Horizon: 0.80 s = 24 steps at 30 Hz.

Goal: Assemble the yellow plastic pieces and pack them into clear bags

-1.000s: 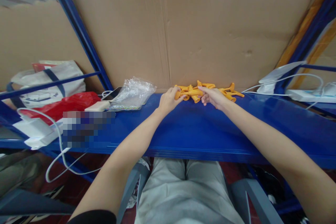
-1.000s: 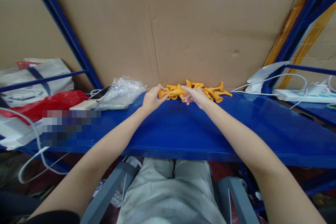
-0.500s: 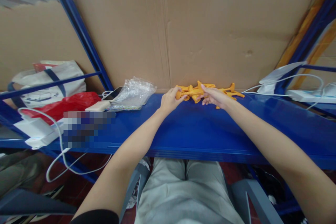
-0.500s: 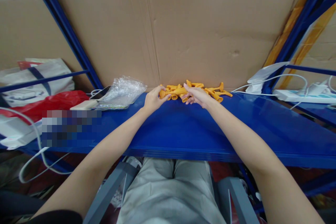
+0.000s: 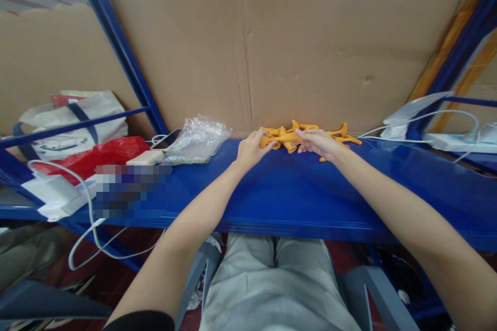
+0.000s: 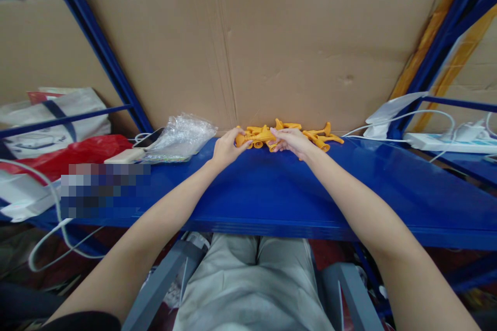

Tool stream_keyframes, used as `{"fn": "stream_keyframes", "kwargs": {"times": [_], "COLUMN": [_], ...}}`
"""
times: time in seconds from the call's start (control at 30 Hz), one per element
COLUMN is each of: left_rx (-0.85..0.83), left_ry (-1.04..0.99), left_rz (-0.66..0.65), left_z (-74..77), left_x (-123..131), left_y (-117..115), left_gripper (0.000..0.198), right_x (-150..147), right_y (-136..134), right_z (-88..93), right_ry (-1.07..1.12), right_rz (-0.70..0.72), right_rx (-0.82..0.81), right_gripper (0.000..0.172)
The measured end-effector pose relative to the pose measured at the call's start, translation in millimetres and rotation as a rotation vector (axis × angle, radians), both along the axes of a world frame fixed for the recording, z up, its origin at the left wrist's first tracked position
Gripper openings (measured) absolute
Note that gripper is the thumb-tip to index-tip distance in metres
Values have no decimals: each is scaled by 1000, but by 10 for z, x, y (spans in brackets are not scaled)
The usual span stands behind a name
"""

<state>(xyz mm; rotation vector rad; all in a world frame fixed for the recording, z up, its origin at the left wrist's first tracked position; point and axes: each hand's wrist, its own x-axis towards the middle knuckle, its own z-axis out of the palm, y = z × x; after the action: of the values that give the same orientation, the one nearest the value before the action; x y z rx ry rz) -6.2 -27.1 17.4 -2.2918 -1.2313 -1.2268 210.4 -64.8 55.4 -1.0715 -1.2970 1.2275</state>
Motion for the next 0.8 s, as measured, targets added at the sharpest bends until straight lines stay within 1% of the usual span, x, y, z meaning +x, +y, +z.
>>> {"fn": "stream_keyframes", "kwargs": {"times": [0.07, 0.13, 0.23, 0.3, 0.33, 0.4, 0.43, 0.47, 0.53, 0.63, 0.8], "left_rx": [-4, -22, -79, -115, -131, -165, -185, -206, -241, -272, -294], "left_ry": [5, 8, 2, 11, 23, 56, 72, 85, 105, 128, 155], "left_rz": [-23, -45, -35, -22, -16, 3, 16, 30, 54, 61, 43], "left_z": [-3, -3, 0, 4, 7, 11, 13, 15, 19, 23, 22], "left_x": [5, 14, 25, 19, 12, -6, -14, -21, -29, -30, -21], "left_y": [1, -7, -25, -29, -27, -18, -14, -9, -5, -5, -8], "left_gripper": [30, 39, 49, 46, 42, 35, 32, 30, 27, 26, 19], "right_x": [-3, 34, 205, 390, 493, 698, 790, 868, 973, 1006, 930], "right_y": [2, 26, 143, 277, 351, 493, 550, 595, 636, 601, 519], "right_z": [9, 21, 19, -11, -38, -110, -153, -198, -287, -390, -469], "right_ry": [31, 78, 123, 83, 27, -135, -222, -302, -415, -578, -866], "right_rz": [-3, -18, -119, -272, -373, -617, -718, -783, -874, -910, -788], "right_rx": [-20, -31, 22, 141, 226, 387, 431, 450, 425, 356, 347], "right_gripper": [20, 18, 15, 16, 19, 30, 35, 39, 42, 40, 37]}}
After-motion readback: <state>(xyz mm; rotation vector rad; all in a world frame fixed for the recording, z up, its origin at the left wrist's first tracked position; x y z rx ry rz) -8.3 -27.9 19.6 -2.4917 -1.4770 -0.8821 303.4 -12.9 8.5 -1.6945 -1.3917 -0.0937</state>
